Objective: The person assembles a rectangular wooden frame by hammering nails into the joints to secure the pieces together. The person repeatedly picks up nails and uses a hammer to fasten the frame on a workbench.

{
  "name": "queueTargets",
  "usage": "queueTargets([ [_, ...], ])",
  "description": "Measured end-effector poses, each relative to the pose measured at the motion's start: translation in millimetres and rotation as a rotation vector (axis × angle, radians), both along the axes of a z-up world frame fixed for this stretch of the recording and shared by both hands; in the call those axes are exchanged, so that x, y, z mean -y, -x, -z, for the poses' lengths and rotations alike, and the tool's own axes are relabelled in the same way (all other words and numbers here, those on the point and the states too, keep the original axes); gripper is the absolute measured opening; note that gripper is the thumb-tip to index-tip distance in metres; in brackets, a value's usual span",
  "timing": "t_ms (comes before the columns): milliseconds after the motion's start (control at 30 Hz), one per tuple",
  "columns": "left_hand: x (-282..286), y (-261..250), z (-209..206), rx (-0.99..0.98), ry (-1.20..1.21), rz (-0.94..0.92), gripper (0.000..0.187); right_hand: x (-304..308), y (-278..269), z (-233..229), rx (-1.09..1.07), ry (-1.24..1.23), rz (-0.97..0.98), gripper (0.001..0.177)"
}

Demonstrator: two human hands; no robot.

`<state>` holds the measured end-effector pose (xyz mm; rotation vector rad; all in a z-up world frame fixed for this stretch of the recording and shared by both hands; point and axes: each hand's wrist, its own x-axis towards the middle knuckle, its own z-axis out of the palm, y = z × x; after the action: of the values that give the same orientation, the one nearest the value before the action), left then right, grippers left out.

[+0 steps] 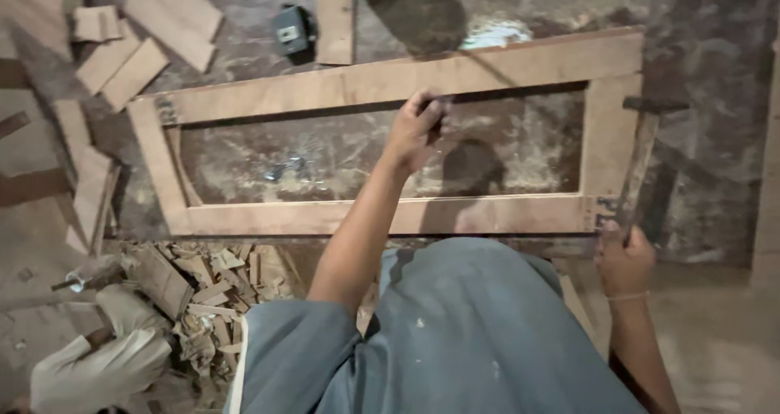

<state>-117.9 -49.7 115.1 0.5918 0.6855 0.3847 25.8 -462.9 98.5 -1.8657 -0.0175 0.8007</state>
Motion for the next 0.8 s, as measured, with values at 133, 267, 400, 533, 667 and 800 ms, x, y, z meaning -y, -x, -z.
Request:
queueTargets([
  [133,8,-78,23,-0.342,-0.481,0.233,0.015,-7,-20,-1,0.173,-0.049,-0.104,0.030],
  [267,22,-159,66,-0.436,-1.159,0.225,0.018,-49,-49,-31,0.423,0.055,-0.227,0.025],
  [400,36,-225,105,-0.288,-1.483,0.099,0.013,-79,-65,-65,0.749,0.247,-0.416,0.057],
  [533,40,-225,121,-0.364,-1.789,0.112,0.025,-89,-72,-53,0.671,0.282,-0.472,0.065],
  [667,39,-225,126,-0.324,-1.638,0.117,0.022,-91,-71,-43,0.702,0.225,-0.463,0.065],
  [800,41,-225,130,-0.277,-1.439,0.164,0.026,-92,-72,-47,0.796,0.160,-0.490,0.063],
])
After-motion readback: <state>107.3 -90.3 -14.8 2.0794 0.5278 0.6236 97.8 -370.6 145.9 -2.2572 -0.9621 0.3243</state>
